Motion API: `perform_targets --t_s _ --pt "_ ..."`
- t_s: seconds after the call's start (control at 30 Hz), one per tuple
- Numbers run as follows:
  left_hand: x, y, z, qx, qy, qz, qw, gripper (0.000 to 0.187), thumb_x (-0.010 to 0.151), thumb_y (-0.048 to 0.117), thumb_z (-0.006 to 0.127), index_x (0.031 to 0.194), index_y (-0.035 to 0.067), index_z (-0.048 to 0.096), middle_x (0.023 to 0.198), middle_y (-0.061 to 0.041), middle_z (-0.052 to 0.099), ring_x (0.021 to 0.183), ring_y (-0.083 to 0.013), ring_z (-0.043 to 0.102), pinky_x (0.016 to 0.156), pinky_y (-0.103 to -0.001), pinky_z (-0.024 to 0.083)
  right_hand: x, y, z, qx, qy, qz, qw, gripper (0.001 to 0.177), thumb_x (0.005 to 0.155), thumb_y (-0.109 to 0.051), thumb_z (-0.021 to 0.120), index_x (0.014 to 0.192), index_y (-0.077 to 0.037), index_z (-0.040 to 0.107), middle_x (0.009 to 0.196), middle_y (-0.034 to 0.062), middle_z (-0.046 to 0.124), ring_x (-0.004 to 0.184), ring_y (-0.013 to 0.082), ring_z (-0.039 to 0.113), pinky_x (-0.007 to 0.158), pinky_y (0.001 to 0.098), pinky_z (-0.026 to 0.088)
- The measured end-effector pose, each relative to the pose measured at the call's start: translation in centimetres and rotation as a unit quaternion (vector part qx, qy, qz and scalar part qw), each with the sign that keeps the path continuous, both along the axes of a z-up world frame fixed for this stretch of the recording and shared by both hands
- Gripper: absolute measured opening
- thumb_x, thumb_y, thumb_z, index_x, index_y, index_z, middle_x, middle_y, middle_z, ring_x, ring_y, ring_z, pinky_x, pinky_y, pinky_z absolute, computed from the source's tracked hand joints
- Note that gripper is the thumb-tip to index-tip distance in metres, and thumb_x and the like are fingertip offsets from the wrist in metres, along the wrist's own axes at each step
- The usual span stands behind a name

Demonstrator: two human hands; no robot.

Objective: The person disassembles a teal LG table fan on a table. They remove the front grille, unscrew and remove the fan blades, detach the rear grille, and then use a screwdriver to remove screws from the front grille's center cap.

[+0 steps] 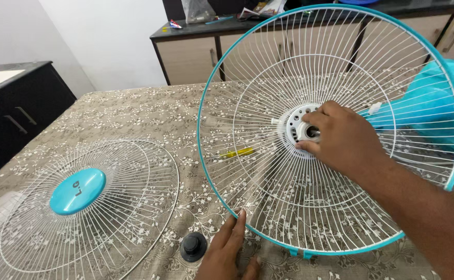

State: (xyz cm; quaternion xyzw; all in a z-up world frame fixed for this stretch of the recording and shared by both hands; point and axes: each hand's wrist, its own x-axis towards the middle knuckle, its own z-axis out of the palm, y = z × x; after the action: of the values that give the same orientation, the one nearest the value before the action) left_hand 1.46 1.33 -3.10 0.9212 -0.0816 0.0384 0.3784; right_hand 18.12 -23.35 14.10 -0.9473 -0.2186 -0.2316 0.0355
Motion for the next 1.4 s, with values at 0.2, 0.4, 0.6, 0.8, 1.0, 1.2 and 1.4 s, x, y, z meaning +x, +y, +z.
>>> perform_targets --t_s 0.2,0.4,0.6,0.8,1.0,1.2,1.4 --pt "0.0 -0.2 -0.1 0.012 0.011 0.012 1.0 0.099 0.08 0.023 0.082 0.164 0.015 0.03 0.163 -0.023 0.037 0.148 -0.0418 0.035 0.117 -0.047 0.034 0.7 -0.7 0.2 0.009 0.019 0.045 0.999 0.056 0.077 -0.041 0.084 0.122 -0.01 0.07 0.107 0.0089 0.064 0.093 0.024 0.067 0.08 0.0386 0.059" --pt "-0.2 0.0 -1.0 0.015 -0.056 0.015 0.998 0.093 0.079 0.022 0.082 0.157 0.008 0.033 0.157 -0.026 0.041 0.144 -0.043 0.042 0.114 -0.047 0.039 0.7 -1.3 -0.1 0.031 0.003 0.085 0.996 0.054 0.077 -0.036 0.084 0.122 -0.011 0.07 0.11 0.0099 0.062 0.1 0.0264 0.065 0.084 0.0402 0.058" --pt "-0.8 -0.9 -0.3 0.019 -0.045 0.05 0.998 0.094 0.076 0.02 0.081 0.157 0.009 0.035 0.157 -0.028 0.04 0.141 -0.0437 0.044 0.111 -0.047 0.043 0.3 -1.5 0.7 0.034 0.048 0.087 0.994 0.057 0.074 -0.032 0.086 0.126 -0.014 0.069 0.114 0.0083 0.06 0.105 0.0258 0.063 0.087 0.0391 0.057" --pt "-0.8 -1.0 0.5 0.029 -0.004 0.055 0.998 0.098 0.075 0.022 0.081 0.159 0.011 0.032 0.159 -0.028 0.038 0.14 -0.0434 0.045 0.11 -0.046 0.043 0.5 -1.7 1.1 0.016 0.044 0.109 0.993 0.06 0.072 -0.03 0.087 0.126 -0.012 0.068 0.115 0.0087 0.059 0.106 0.0268 0.062 0.087 0.0396 0.056" --pt "-0.6 -0.9 0.6 0.029 -0.013 0.027 0.999 0.102 0.077 0.021 0.08 0.161 0.006 0.024 0.162 -0.031 0.034 0.143 -0.0463 0.038 0.112 -0.05 0.04 0.5 -1.7 0.5 0.004 0.042 0.103 0.994 0.061 0.075 -0.03 0.086 0.129 -0.012 0.067 0.115 0.0083 0.06 0.104 0.0248 0.062 0.086 0.0368 0.057" --pt "-0.4 -1.0 1.4 0.049 0.04 0.025 0.998 0.106 0.08 0.027 0.082 0.163 0.009 0.019 0.163 -0.03 0.028 0.145 -0.047 0.033 0.114 -0.049 0.037 0.4 -1.4 0.5 0.007 0.042 0.088 0.995 0.06 0.072 -0.031 0.087 0.126 -0.013 0.069 0.115 0.0069 0.061 0.105 0.0237 0.062 0.088 0.0372 0.056" --pt "-0.1 -1.2 1.5 0.045 0.015 0.049 0.998 0.108 0.077 0.031 0.083 0.164 0.016 0.021 0.164 -0.028 0.031 0.144 -0.0444 0.037 0.114 -0.048 0.038 1.7 -2.0 0.1 -0.001 0.024 0.102 0.994 0.047 0.078 -0.022 0.083 0.123 -0.015 0.073 0.126 0.0055 0.064 0.107 0.0241 0.063 0.091 0.0384 0.056"
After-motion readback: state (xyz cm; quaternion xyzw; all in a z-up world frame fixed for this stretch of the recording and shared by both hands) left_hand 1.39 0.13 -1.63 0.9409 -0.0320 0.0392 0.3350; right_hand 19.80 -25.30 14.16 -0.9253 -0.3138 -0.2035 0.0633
